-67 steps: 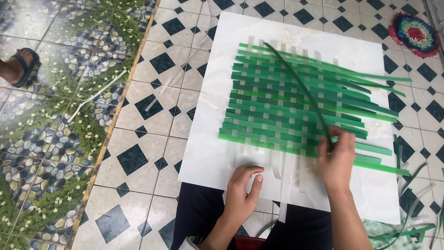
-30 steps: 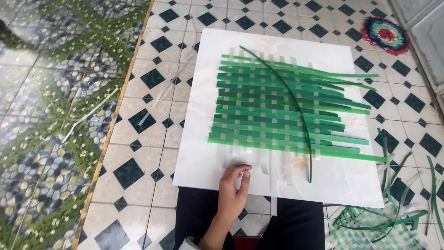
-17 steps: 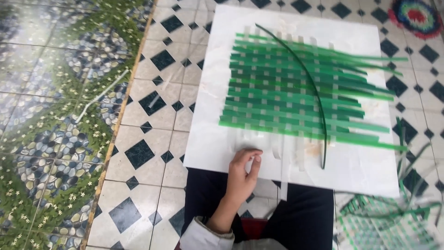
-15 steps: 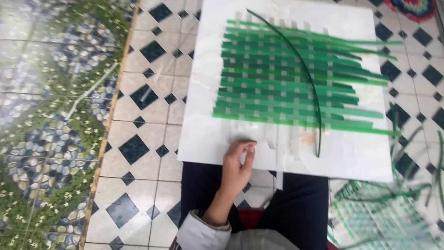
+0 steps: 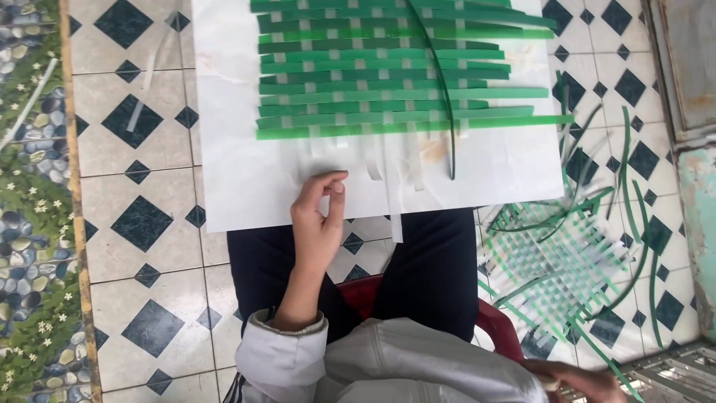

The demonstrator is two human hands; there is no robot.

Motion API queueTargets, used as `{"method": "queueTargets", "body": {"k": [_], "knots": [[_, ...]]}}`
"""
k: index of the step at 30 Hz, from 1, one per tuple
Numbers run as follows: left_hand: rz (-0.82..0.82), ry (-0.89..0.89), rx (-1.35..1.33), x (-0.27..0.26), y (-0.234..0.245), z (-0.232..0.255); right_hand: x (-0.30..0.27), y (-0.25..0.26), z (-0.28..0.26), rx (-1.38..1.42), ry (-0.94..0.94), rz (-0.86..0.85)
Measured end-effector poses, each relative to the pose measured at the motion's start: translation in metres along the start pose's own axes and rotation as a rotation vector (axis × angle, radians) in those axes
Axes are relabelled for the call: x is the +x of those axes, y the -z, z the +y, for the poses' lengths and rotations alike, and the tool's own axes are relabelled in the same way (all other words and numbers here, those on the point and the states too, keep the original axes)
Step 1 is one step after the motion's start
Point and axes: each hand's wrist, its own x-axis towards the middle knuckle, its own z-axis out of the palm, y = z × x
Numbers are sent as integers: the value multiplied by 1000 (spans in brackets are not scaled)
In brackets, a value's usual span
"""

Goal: Weaving green plastic strips into a grid pattern on a white board to create a mat.

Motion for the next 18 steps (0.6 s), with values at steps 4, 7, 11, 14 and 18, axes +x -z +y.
{"method": "queueTargets", "body": {"k": [4, 7, 11, 14, 18], "knots": [[-1, 12, -5, -1, 0, -2, -31, -26, 45, -111, 1332, 412], [-8, 11, 0, -2, 1, -1, -21, -5, 61, 234, 1140, 595], [20, -58, 27, -5, -3, 8, -31, -7, 57, 621, 1589, 512], [29, -178, 46, -9, -10, 22, -41, -18, 45, 869, 1602, 749], [-56, -316, 24, -16, -21, 30, -56, -39, 31, 955, 1628, 917]]}}
